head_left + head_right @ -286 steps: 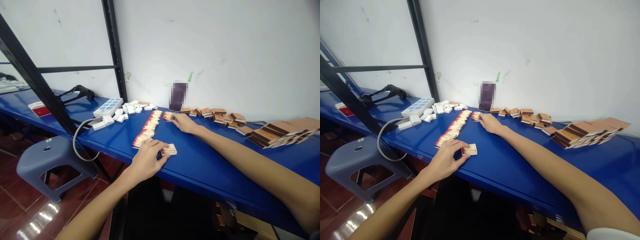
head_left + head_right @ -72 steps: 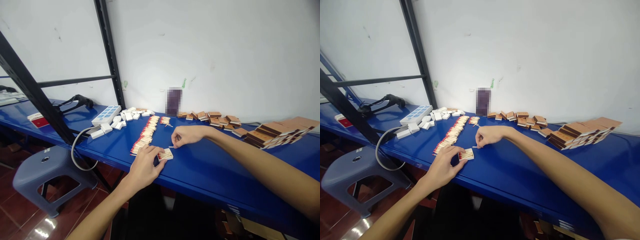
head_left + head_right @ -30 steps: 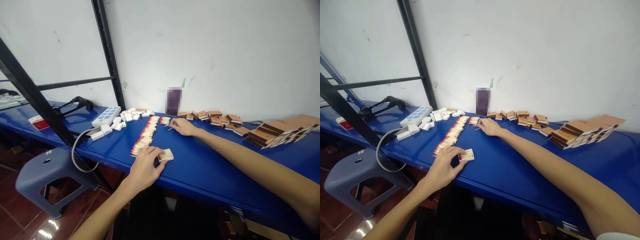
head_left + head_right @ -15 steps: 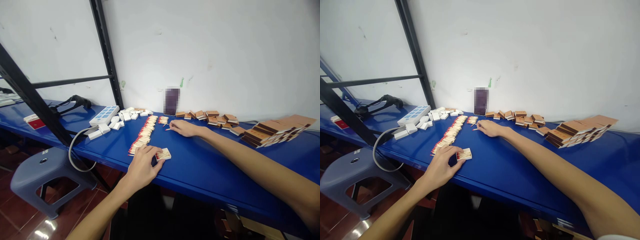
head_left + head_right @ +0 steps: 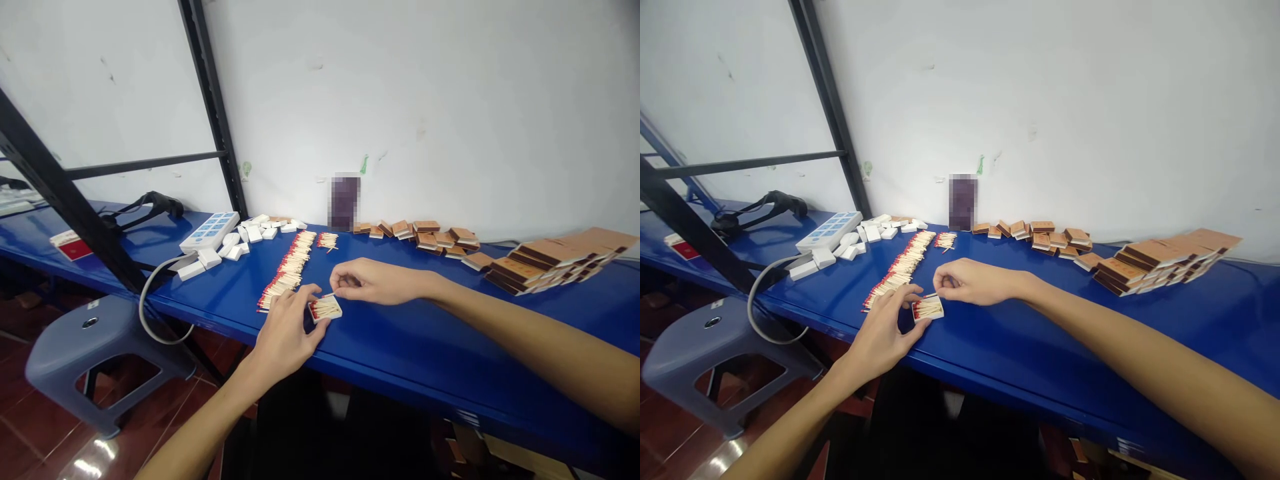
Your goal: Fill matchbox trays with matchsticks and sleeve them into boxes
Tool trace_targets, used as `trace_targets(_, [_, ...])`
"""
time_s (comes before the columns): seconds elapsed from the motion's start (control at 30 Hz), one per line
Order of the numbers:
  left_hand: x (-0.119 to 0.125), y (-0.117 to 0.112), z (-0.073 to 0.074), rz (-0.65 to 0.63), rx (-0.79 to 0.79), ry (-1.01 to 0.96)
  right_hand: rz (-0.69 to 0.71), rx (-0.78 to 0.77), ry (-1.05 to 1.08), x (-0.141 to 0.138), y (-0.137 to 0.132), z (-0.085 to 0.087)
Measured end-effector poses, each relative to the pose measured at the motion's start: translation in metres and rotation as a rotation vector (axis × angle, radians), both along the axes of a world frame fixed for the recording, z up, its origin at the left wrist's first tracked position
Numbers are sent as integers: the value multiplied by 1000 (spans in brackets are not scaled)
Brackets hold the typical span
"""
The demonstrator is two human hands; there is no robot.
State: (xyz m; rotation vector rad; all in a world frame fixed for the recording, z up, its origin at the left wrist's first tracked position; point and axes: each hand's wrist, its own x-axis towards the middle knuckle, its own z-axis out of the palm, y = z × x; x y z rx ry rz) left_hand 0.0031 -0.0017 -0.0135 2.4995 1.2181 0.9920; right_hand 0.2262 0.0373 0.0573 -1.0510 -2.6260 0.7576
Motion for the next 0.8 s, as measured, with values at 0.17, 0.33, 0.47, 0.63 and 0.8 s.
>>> trace_targets(0.17, [-1, 1, 3, -49, 38, 41, -74, 61, 54, 2, 11, -8])
trace_targets(0.33, [-1, 0, 5, -86, 17, 77, -320, 283, -67, 30, 43, -29])
trace_targets(0.47, [-1, 0, 6, -73, 5, 55, -328, 290, -137, 42, 59, -41])
trace_targets(0.63, [1, -1, 6, -42, -22, 60, -246, 241, -164, 36, 53, -38])
trace_targets(0.8, [0, 0, 4, -34, -1, 47, -118, 188, -148, 26, 35, -25])
